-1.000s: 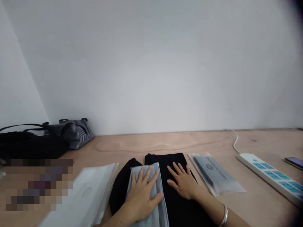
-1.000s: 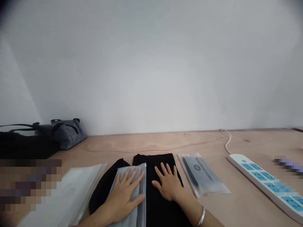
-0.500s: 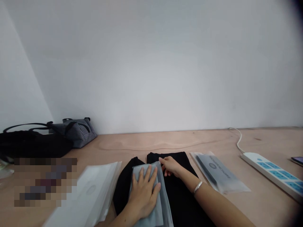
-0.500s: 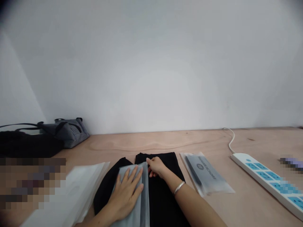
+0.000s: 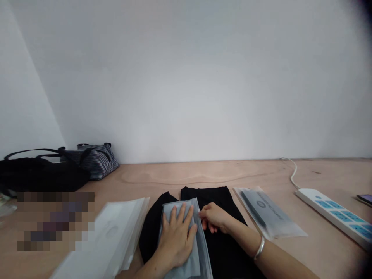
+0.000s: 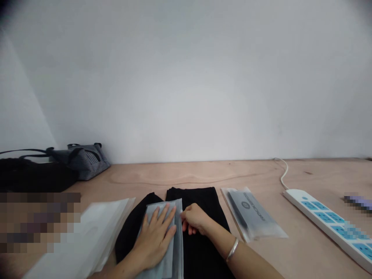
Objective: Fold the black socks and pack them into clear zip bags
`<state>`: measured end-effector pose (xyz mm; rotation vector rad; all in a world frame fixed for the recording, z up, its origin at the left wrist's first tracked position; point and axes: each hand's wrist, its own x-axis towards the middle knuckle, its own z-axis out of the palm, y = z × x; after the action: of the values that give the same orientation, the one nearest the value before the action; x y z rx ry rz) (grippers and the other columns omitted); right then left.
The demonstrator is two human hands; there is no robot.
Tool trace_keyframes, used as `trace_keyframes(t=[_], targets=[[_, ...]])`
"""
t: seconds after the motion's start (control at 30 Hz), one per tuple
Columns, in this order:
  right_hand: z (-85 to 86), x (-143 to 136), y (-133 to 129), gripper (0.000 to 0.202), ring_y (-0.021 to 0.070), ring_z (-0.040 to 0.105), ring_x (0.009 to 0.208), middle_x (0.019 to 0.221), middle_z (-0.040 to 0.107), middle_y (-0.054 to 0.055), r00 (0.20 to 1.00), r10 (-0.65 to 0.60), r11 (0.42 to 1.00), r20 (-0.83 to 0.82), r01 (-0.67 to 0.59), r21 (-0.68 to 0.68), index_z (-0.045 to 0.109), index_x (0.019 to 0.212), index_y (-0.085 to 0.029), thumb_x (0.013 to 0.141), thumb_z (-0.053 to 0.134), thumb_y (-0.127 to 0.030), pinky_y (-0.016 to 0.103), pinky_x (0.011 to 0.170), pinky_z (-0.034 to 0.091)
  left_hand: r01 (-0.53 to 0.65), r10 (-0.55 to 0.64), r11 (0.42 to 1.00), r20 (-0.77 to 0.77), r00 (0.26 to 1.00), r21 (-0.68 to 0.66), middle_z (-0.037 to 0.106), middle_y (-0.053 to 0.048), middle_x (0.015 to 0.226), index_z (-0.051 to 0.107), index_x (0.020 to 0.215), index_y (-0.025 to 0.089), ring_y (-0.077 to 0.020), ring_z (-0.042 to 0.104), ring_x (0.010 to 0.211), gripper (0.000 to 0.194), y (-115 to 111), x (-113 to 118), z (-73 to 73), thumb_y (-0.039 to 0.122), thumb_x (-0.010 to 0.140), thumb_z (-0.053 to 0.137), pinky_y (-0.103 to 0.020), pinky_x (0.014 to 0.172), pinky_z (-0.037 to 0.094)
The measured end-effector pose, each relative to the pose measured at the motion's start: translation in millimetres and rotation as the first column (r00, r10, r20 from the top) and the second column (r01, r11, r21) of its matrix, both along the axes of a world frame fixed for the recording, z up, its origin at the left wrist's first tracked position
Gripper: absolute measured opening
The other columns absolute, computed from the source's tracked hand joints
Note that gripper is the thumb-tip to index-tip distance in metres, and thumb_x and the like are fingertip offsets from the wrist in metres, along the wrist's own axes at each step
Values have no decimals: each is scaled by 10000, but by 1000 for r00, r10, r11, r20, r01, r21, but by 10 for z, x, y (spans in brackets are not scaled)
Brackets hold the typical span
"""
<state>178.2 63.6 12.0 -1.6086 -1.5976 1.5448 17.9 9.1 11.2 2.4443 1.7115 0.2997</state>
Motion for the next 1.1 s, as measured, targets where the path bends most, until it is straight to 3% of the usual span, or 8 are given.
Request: trace_keyframes(t=[0.17, 0.33, 0.53, 0.87, 1.1], targets=[[-44, -13, 23, 260, 72, 439, 255, 460, 544, -23, 999, -37, 999, -35, 37, -5, 466, 742, -149, 873, 347, -340, 146, 243, 265, -7, 7, 1000, 4, 1000, -14, 162, -29, 1441, 178, 1359, 303, -342, 116, 1294, 527, -4, 5, 5, 516, 877, 188, -608, 983, 83], [-62, -52, 117, 146, 36, 397, 247, 492, 519, -64, 994, -86, 996, -64, 88, 31, 431, 729, -168, 854, 378, -224, 129, 244, 221, -9, 9, 1000, -5, 1000, -12, 173, -25, 1439, 186, 1354, 328, -351, 140, 1288, 513, -4, 11, 14, 513, 875, 194, -614, 976, 86], [-34, -34, 68, 173, 49, 399, 248, 448, 523, -54, 998, -21, 1000, -58, 20, -7, 446, 643, -167, 810, 410, -195, 139, 232, 219, -21, 21, 1000, -1, 1000, -15, 206, -31, 1432, 209, 1350, 328, -356, 151, 1285, 513, -10, 18, 26, 505, 868, 219, -622, 969, 85], [82, 96, -509, 197, 67, 431, 249, 460, 587, -8, 982, 176, 965, -74, -187, -184, 461, 558, -159, 745, 400, -142, 155, 226, 264, -26, 26, 1000, 3, 1000, 2, 227, -41, 1427, 225, 1351, 312, -357, 175, 1279, 520, -5, 17, 4, 495, 865, 234, -617, 972, 106], [63, 113, -845, 146, 61, 404, 242, 430, 560, -33, 984, 162, 962, -79, -176, -210, 477, 596, -165, 726, 418, -131, 149, 248, 281, -19, 19, 999, 4, 1000, 26, 244, -45, 1422, 221, 1351, 318, -365, 184, 1274, 516, 18, 12, -33, 494, 865, 226, -621, 968, 108]])
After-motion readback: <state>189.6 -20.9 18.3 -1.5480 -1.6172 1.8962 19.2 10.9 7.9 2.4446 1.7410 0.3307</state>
